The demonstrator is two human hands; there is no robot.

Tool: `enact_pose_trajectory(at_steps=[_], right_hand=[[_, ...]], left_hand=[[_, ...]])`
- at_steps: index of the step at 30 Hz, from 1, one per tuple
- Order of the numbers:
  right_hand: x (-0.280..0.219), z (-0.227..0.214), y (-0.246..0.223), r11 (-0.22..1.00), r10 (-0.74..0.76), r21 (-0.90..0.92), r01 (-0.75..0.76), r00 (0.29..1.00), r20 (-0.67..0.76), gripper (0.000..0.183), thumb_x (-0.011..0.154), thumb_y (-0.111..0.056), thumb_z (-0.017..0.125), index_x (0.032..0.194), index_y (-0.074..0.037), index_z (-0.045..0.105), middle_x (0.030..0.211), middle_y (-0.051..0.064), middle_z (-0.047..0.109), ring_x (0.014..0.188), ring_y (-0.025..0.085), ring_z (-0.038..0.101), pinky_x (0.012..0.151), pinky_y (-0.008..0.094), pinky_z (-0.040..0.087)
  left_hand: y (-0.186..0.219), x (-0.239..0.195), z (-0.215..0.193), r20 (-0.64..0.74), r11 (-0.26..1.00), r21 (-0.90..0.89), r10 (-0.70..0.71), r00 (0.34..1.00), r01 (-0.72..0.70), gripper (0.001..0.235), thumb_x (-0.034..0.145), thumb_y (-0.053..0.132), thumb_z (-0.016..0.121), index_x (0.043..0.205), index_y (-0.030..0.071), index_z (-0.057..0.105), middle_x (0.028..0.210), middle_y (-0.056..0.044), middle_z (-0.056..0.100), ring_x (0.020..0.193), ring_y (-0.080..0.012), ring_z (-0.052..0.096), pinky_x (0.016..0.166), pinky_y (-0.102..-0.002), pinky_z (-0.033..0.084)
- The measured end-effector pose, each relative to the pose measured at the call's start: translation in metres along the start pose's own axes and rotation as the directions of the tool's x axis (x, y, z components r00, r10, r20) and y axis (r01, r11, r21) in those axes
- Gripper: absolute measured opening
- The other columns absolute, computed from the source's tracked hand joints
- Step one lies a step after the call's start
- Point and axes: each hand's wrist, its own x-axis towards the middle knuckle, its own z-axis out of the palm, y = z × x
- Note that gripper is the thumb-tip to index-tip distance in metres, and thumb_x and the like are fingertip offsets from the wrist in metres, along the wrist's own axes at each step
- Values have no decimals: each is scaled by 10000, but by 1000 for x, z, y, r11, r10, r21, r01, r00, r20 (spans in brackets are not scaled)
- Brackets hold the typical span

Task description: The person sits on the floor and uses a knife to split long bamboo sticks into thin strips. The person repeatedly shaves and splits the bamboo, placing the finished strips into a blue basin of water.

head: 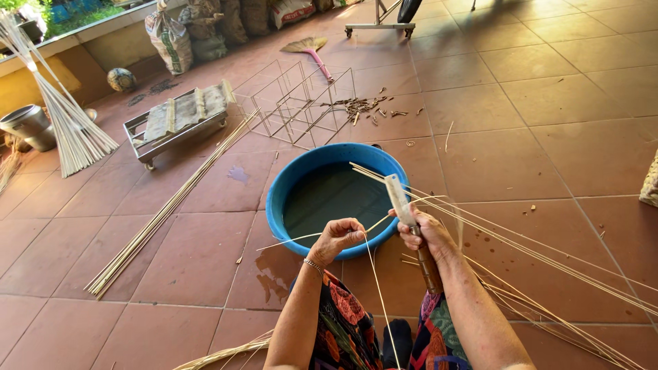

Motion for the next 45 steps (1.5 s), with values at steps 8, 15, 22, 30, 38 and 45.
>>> enact_pose_trajectory(at_steps=[8, 15, 22, 30, 38, 45], right_hand=[[0, -14, -9, 999, -50, -9, 49, 995, -82, 588, 1064, -508, 384, 1287, 11, 547, 701, 3, 516, 419, 35, 370, 373, 216, 352], [1, -14, -14, 998, -65, -23, 62, 981, -183, 590, 1067, -518, 377, 1295, 0, 543, 709, 10, 517, 424, 45, 373, 386, 218, 353], [-20, 6, -15, 956, -281, 123, 267, 952, 122, 642, 1072, -521, 405, 1434, 0, 503, 666, 12, 517, 381, 44, 376, 336, 212, 347], [-32, 48, -6, 995, 6, -101, 3, 996, 84, 627, 1004, -540, 486, 1362, -28, 535, 641, 73, 566, 341, 66, 402, 298, 219, 324], [-42, 50, 0, 999, -40, -25, 44, 989, 145, 410, 1003, -443, 574, 1251, -122, 522, 658, 108, 562, 339, 96, 397, 300, 234, 331], [-69, 55, -7, 985, -47, 172, -4, 957, 287, 391, 1078, -397, 565, 1246, -45, 545, 672, 118, 570, 380, 103, 413, 315, 244, 327]], left_hand=[[-14, 2, -16, -65, 994, 102, -18, 998, 25, 184, 869, 230, 828, 937, 67, 777, 853, 4, 728, 823, -84, 643, 765, -244, 543], [-10, -3, -28, -96, 993, 109, -44, 994, 54, 194, 869, 254, 825, 933, 77, 780, 868, 0, 733, 851, -93, 653, 807, -252, 546], [-15, -3, -32, -253, 999, 18, -29, 967, 35, 156, 912, 198, 784, 976, 57, 771, 897, -1, 741, 864, -84, 650, 815, -242, 533], [-30, 14, 15, -234, 992, 114, -27, 972, 55, 138, 952, 145, 758, 1011, 21, 763, 890, 22, 696, 836, -58, 609, 766, -225, 510], [1, 10, 45, -163, 964, 224, 182, 970, -143, 96, 979, 85, 747, 960, -7, 733, 896, 22, 635, 838, -49, 571, 738, -214, 476], [61, -11, 75, -101, 942, 281, 218, 971, -182, 51, 949, 26, 752, 968, 5, 710, 940, -32, 631, 814, -82, 547, 705, -236, 447]])
